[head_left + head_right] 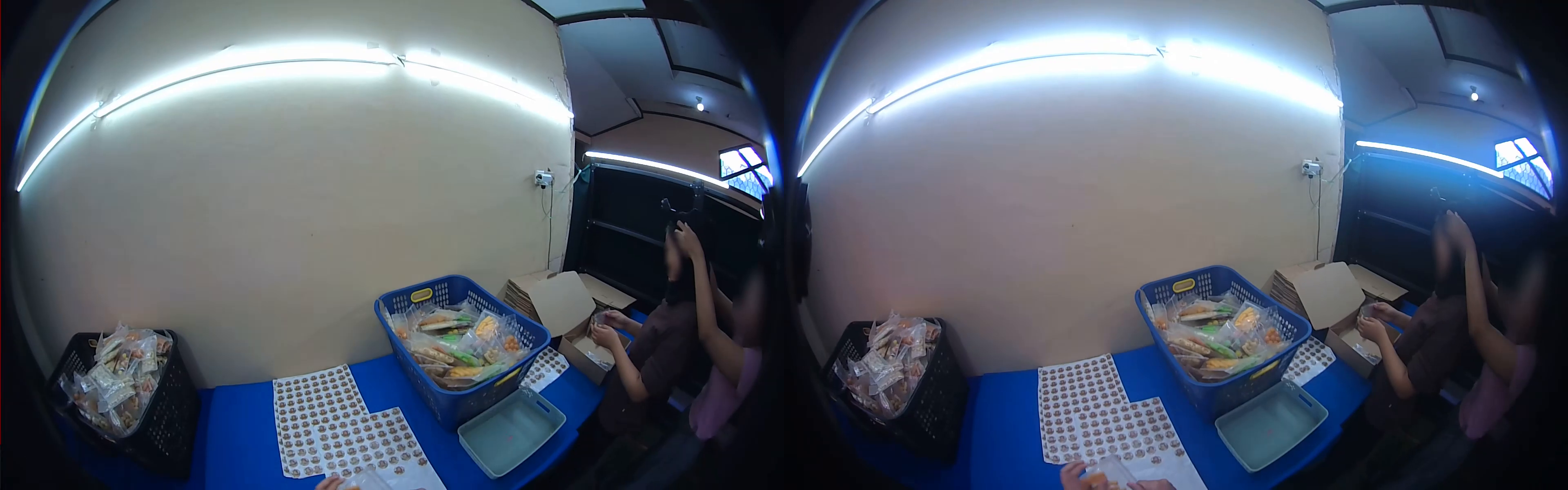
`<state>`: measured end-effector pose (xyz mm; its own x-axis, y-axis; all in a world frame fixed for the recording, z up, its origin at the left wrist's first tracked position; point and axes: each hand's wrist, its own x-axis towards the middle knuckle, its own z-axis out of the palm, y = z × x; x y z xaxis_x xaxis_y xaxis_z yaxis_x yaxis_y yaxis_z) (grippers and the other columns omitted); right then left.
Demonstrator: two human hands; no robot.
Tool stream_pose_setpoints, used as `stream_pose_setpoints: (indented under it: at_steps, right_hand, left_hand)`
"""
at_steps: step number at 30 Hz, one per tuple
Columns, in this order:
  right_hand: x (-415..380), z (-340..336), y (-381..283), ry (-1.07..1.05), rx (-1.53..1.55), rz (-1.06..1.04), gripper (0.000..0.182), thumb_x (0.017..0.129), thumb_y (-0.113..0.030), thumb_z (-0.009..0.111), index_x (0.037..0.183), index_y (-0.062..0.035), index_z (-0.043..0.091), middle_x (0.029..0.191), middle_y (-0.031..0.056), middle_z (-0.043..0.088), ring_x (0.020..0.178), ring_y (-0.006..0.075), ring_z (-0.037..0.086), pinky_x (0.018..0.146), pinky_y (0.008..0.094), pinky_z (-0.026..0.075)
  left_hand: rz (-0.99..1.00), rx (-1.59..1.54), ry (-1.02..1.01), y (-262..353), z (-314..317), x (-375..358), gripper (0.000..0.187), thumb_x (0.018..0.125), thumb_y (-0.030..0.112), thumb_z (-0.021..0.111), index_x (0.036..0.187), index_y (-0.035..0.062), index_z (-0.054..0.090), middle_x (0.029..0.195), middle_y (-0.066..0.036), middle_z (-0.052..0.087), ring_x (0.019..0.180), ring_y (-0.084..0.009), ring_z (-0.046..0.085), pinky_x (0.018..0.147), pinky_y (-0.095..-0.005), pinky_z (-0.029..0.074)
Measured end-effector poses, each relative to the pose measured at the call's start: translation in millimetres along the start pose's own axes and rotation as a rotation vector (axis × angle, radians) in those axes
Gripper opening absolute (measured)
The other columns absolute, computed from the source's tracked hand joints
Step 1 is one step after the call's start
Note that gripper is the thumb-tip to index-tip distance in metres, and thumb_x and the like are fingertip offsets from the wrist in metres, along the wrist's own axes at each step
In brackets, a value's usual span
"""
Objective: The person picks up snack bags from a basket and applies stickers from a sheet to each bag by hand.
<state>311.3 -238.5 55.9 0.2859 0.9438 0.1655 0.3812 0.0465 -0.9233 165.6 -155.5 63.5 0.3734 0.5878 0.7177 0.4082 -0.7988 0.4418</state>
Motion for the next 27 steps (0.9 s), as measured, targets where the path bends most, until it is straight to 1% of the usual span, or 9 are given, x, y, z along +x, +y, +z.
stream_pose_setpoints:
  at_steps: [1,3,6,7,10,15,19,20,27]
  right_hand:
    - [-1,3,-3,0.032,0.09,0.081,0.035,0.083,-0.024,0.047,0.061,0.0022,0.054,0.051,0.0113,0.052,0.046,0.0201,0.051,0.048,0.0308,0.041]
    - [-4,10,-1,0.09,0.214,0.18,0.031,0.084,-0.022,0.047,0.065,0.0014,0.055,0.055,0.0064,0.054,0.048,0.0133,0.05,0.046,0.028,0.04]
    - [-11,31,1,0.268,0.233,-0.123,0.026,0.084,-0.022,0.047,0.075,0.0012,0.056,0.063,0.0081,0.056,0.051,0.0121,0.051,0.046,0.0272,0.041]
    - [-14,30,5,0.005,0.37,0.299,0.024,0.083,-0.023,0.048,0.086,-0.0002,0.056,0.075,0.0106,0.057,0.065,0.0168,0.054,0.057,0.0308,0.043]
    - [-28,44,-2,0.325,-0.376,-0.287,0.024,0.08,-0.024,0.052,0.089,-0.0014,0.055,0.084,0.0139,0.056,0.081,0.0247,0.052,0.071,0.0366,0.041]
    - [-45,49,-27,0.727,-0.526,-0.135,0.036,0.07,-0.031,0.06,0.095,-0.0057,0.052,0.091,0.012,0.048,0.081,0.0309,0.046,0.069,0.041,0.035]
    - [-36,42,-53,0.543,-0.804,-0.275,0.025,0.07,-0.021,0.061,0.086,-0.004,0.052,0.085,0.0127,0.048,0.074,0.0279,0.048,0.062,0.0387,0.036]
    - [-40,34,-73,0.471,-0.871,-0.284,0.019,0.076,-0.022,0.055,0.089,-0.0074,0.055,0.079,0.0034,0.051,0.074,0.0164,0.049,0.065,0.0312,0.035]
    - [-3,66,-58,0.07,-0.428,-0.291,0.018,0.073,-0.023,0.057,0.079,-0.0071,0.053,0.078,0.0034,0.052,0.075,0.0181,0.051,0.069,0.0313,0.032]
  left_hand:
    - [-0.145,-0.2,-0.095,11,-2,-5,0.033,0.07,0.013,0.062,0.1,0.0052,0.049,0.101,-0.014,0.049,0.097,-0.0333,0.044,0.08,-0.0407,0.037]
    - [0.003,-0.366,-0.185,20,-5,-2,0.035,0.069,0.011,0.063,0.1,0.005,0.048,0.102,-0.014,0.049,0.099,-0.0326,0.043,0.078,-0.0389,0.038]
    - [0.027,-0.446,-0.26,19,-1,-13,0.028,0.07,0.011,0.062,0.095,0.0034,0.05,0.091,-0.015,0.054,0.089,-0.0298,0.05,0.071,-0.0349,0.043]
    - [-0.024,-0.496,-0.271,15,3,-17,0.025,0.072,0.012,0.061,0.093,0.0028,0.051,0.087,-0.015,0.055,0.085,-0.0296,0.052,0.068,-0.0347,0.043]
    - [-0.241,-0.484,-0.329,5,7,-33,0.019,0.08,0.018,0.051,0.085,-0.0001,0.054,0.075,-0.016,0.056,0.071,-0.0295,0.056,0.062,-0.0355,0.042]
    - [-0.23,-0.576,-0.323,14,-4,-22,0.018,0.083,0.016,0.046,0.083,0.0005,0.055,0.078,-0.015,0.057,0.072,-0.0289,0.056,0.062,-0.0351,0.042]
    - [-0.074,-0.546,-0.358,1,-14,-19,0.016,0.083,0.012,0.045,0.081,0.0012,0.056,0.077,-0.015,0.057,0.071,-0.0293,0.056,0.062,-0.0337,0.043]
    - [-0.064,-0.534,-0.382,-8,-18,-22,0.016,0.083,0.013,0.045,0.081,0.0013,0.056,0.077,-0.015,0.057,0.071,-0.0293,0.056,0.062,-0.0334,0.043]
    - [-0.315,-0.415,-0.26,-22,-47,-24,0.011,0.079,0.003,0.045,0.072,0.0008,0.053,0.058,-0.012,0.052,0.055,-0.0141,0.052,0.049,-0.0282,0.039]
